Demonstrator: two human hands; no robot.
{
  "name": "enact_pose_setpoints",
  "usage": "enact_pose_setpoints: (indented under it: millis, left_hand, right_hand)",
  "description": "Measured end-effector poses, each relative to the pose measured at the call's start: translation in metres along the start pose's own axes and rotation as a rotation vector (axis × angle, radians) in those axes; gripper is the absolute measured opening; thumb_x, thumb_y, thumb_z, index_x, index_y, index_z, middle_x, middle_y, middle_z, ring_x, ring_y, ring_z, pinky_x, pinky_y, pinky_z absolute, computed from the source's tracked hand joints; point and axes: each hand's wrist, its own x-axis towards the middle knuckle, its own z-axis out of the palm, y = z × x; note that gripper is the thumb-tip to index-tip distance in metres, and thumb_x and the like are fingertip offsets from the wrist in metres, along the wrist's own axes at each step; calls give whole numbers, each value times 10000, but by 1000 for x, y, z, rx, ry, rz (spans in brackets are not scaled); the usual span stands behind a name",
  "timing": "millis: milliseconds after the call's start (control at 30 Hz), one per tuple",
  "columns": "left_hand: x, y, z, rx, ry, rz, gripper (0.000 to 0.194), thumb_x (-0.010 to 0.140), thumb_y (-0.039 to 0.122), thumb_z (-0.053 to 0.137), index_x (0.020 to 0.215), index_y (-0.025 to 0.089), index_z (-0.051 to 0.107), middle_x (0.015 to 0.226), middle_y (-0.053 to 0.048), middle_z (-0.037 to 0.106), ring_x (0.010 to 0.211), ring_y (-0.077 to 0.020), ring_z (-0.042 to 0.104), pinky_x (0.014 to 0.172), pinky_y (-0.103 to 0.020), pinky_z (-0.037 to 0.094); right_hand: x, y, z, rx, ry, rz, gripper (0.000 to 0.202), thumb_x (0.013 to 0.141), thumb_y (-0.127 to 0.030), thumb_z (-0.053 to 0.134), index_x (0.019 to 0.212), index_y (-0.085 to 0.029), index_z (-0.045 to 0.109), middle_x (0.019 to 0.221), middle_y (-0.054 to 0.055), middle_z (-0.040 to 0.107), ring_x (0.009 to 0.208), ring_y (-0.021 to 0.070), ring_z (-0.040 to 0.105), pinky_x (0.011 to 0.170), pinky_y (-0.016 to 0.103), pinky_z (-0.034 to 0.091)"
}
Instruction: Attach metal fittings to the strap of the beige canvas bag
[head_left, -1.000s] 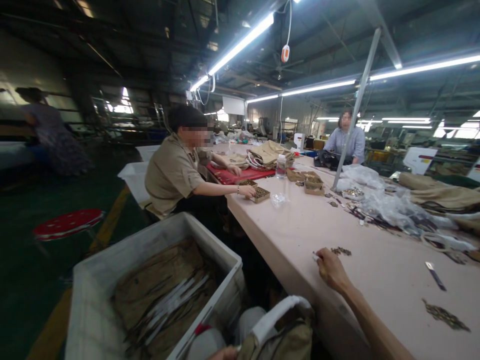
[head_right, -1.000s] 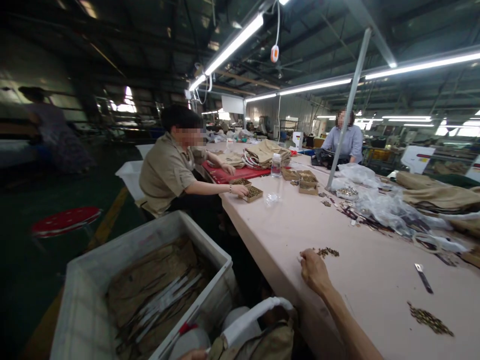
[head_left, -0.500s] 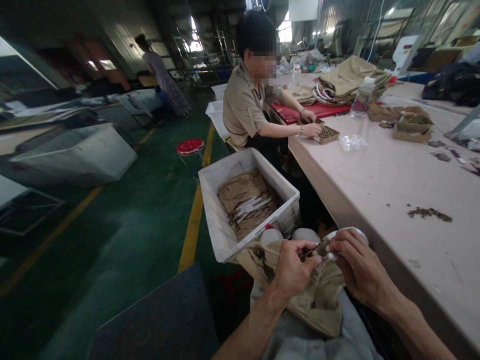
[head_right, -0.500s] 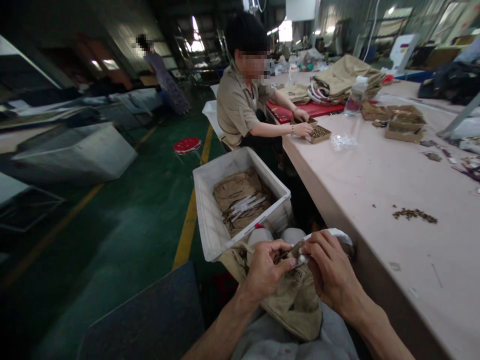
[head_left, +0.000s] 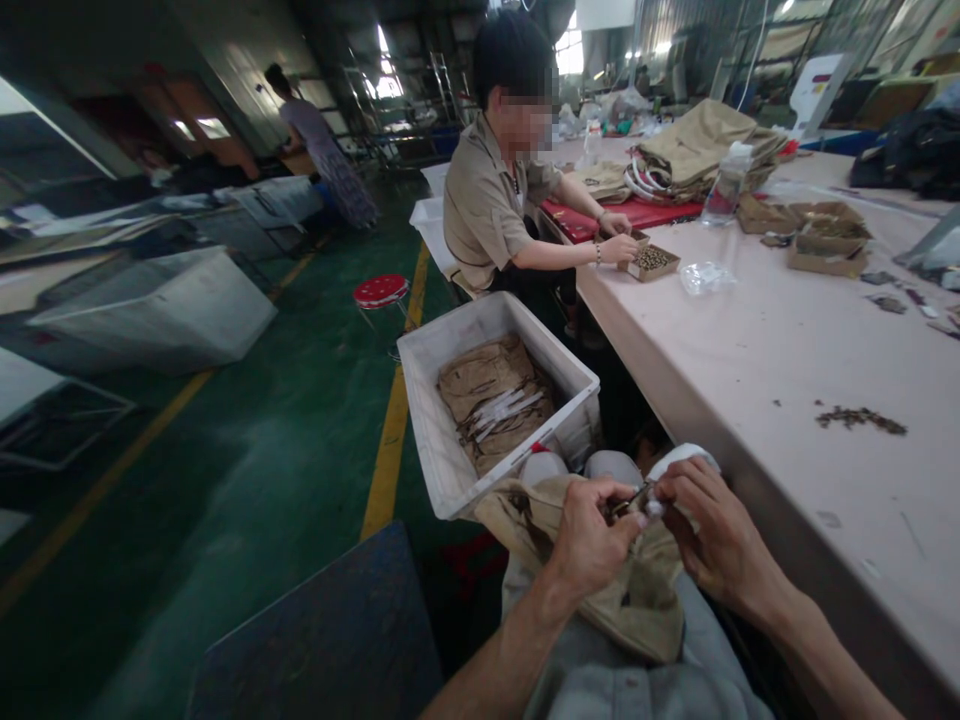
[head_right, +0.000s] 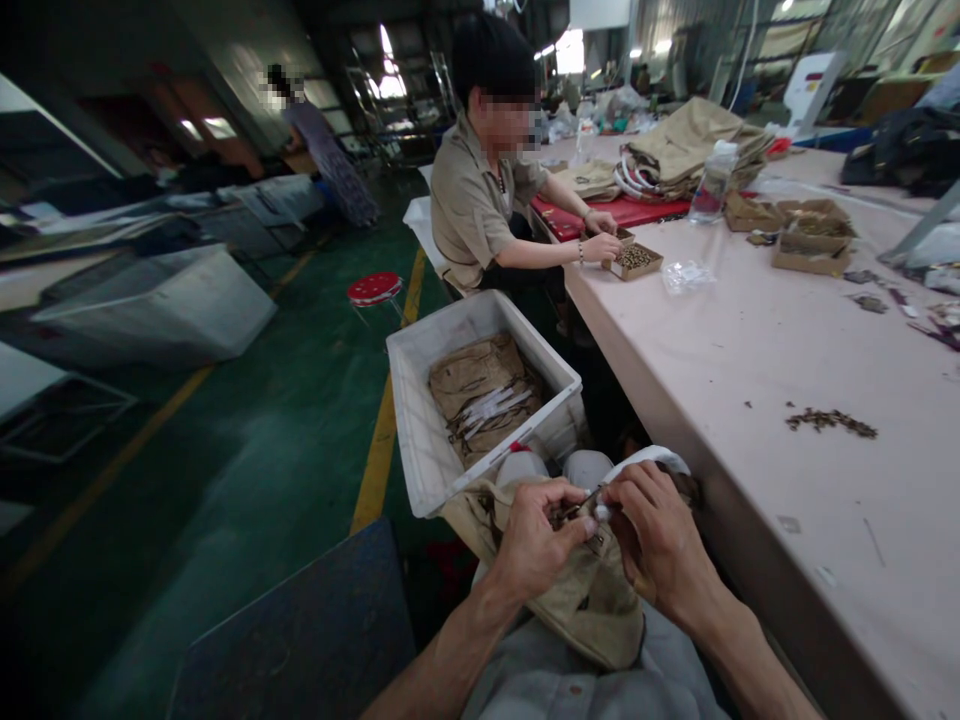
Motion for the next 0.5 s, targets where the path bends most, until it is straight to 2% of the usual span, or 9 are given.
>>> enact_pose_setpoints:
  millis: [133, 233, 367, 500]
  left_hand:
    - [-3, -2, 2, 84, 27, 57, 154, 718, 98, 753, 868, 128, 772, 831, -42, 703, 796, -185, 615, 755, -291, 461]
    - [-5, -4, 2, 132, 6, 97, 146, 741, 103, 749, 882, 141, 750, 862, -49, 710, 823, -199, 631, 789, -310, 474]
    - [-10, -9, -1, 260, 16, 158, 147, 757, 114, 747, 892, 170, 734, 899, -58, 714, 888, -233, 652, 840, -347, 489]
    - [-19, -24, -8, 370, 95, 296, 302, 747, 87, 710, 1033, 181, 677, 1067, -103, 712, 1024, -283, 662, 910, -416, 517]
  right_hand:
    - [-1, 3, -6, 103, -47, 103, 102, 932, -112, 542, 928, -213, 529, 918, 42, 557, 897, 220, 512, 764, 365, 418]
    - [0, 7, -10, 145, -100, 155, 116, 902, -104, 575, 925, -214, 543, 944, 36, 559, 901, 207, 527, 763, 344, 433]
    - [8, 2, -16, 53, -162, 109, 230, 884, -70, 557, 1062, -215, 579, 1085, 67, 564, 1020, 236, 518, 860, 388, 433]
    - [20, -8, -20, -34, -338, 76, 293, 844, -36, 548, 1075, -208, 601, 1081, 72, 554, 1035, 253, 482, 913, 440, 395]
